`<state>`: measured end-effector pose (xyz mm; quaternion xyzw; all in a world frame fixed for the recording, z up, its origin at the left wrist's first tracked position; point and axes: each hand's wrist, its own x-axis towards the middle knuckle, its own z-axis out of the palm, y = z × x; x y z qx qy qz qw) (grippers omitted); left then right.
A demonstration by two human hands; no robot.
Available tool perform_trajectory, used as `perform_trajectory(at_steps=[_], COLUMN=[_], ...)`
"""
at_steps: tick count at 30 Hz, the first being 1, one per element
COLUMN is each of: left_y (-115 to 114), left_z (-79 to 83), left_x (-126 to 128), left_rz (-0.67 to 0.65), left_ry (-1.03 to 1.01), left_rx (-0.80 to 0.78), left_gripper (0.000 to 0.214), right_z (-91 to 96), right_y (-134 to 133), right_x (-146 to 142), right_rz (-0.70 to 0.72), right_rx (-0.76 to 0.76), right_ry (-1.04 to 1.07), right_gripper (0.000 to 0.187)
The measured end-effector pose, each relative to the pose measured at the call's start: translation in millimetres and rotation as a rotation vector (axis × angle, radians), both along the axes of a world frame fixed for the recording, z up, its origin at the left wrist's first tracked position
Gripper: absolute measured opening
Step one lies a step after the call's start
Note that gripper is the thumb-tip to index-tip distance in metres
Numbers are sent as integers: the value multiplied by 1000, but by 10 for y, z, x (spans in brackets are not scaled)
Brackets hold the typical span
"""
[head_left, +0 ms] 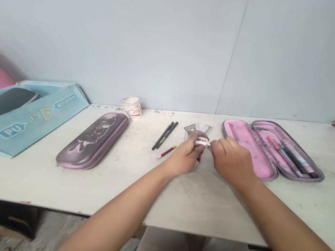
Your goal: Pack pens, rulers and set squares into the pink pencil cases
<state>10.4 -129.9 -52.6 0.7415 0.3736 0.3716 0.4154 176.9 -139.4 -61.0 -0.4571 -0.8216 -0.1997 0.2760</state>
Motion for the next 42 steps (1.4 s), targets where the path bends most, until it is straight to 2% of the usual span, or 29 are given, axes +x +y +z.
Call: perform_trajectory(at_steps=[2,3,7,8,9,10,11,12,13,15,17,18,20,22,24,29,30,31,32,33,36,38,40,42], left_y=[-11,-20,-56,-58,-56,-48,-36,-22,-7,16,19,13,-10,-37,-59,-69,-64,-56,-46,-35,-6,-3,-17,-43], left_z=[8,19,70,71,66,55,40,24,10,-2,10,23,54,78,88,66,59,51,44,38,31,40,60,90], left_x=[-6,-11,-39,-42,-40,-35,-26,-14,0,25,39,40,31,13,-8,-39,-39,-38,-34,-30,-10,-1,-8,-32], left_rz=[-38,-52,-95,-101,-102,-99,-94,-88,-78,-67,-79,-91,-104,-84,-54,-48,-50,-49,-46,-40,-17,-32,-58,-57], left_ry=[-20,-26,-29,-32,-41,-59,-87,-124,-174,-317,-477,-539,-576,-496,-370,-176,-152,-132,-118,-115,-231,-370,-433,-388], left_rx=[31,45,81,75,60,35,4,-35,-80,-192,-306,-340,-333,-234,-113,54,61,60,52,35,-78,-180,-223,-188], left_gripper=[13,13,15,14,14,13,12,11,11,10,11,11,11,10,10,11,11,11,11,11,11,12,13,13], right_z=[86,139,333,364,388,407,425,443,461,498,522,526,518,507,517,642,664,679,684,679,615,555,513,508], right_y=[-38,-52,-57,-48,-39,-29,-22,-17,-15,-23,-41,-51,-68,-79,-80,-43,-37,-34,-35,-40,-66,-79,-82,-78], right_x=[-37,-53,-85,-87,-90,-94,-99,-105,-109,-112,-109,-108,-114,-133,-153,-134,-121,-109,-100,-96,-102,-119,-149,-190], right_rz=[7,27,218,248,253,231,196,154,105,23,6,18,55,32,18,156,157,146,125,94,15,34,43,-4], right_rx=[-181,-323,-1123,-1280,-1378,-1409,-1377,-1282,-1131,-719,-320,-179,-43,-70,-248,-1100,-1214,-1257,-1214,-1090,-505,-221,-121,-167], right_ry=[105,202,722,822,888,913,889,813,687,334,-40,-187,-346,-305,-113,475,521,521,477,389,-26,-271,-361,-276], right_gripper=[25,27,34,34,32,31,31,31,32,32,25,22,21,20,22,37,38,38,37,36,26,23,23,21])
